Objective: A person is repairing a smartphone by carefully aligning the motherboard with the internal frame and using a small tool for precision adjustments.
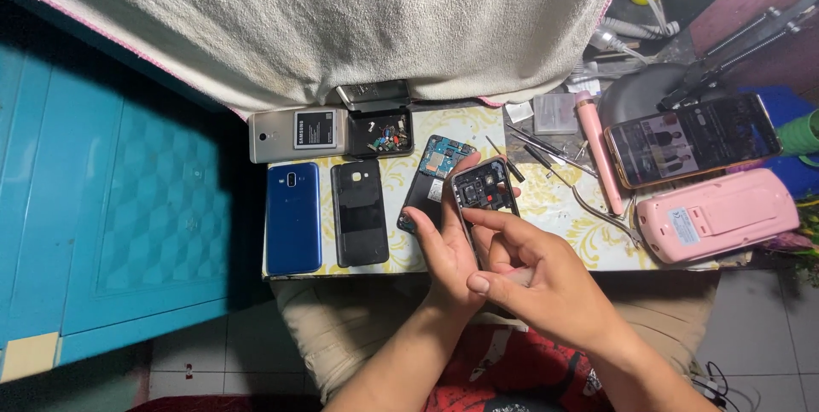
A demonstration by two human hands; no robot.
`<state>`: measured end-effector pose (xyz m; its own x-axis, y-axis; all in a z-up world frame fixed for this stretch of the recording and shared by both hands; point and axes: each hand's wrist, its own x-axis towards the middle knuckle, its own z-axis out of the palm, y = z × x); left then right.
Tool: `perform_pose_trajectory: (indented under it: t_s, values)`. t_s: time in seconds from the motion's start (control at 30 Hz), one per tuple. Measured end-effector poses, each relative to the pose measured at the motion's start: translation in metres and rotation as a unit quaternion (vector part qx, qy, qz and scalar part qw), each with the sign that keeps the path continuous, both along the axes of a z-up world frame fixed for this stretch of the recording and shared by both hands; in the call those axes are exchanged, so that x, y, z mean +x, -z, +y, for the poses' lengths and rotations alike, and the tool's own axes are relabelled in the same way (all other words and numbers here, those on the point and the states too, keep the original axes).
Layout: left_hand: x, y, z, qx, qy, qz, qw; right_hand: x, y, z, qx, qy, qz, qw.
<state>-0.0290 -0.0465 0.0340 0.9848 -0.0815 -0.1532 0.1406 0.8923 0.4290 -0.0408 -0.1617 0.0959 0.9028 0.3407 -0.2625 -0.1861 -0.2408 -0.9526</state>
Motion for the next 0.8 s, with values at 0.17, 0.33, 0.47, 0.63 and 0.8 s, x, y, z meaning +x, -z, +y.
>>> perform_pose_trajectory:
  t_s: [0.17,0.33,0.47,0.63,0.8]
  values:
    - [0.004,-0.002,0.0,0.043,-0.023,0.021,0.999,-0.003,0.009,0.004,0.077,0.023,-0.008,0.997]
    - [0.007,-0.007,-0.001,0.034,-0.008,0.082,0.996,0.001,0.014,0.002,0.264,0.028,0.145,0.953]
    - [0.004,-0.023,0.002,0.048,0.0,0.085,0.995,0.006,0.009,0.002,0.281,0.021,0.171,0.944]
    - [0.003,-0.015,0.007,0.02,0.027,0.104,0.994,0.005,-0.006,0.0,0.121,0.125,0.158,0.972]
    - [0.004,0.001,0.008,-0.133,0.066,0.075,0.986,0.015,-0.033,-0.004,-0.135,0.106,-0.145,0.975]
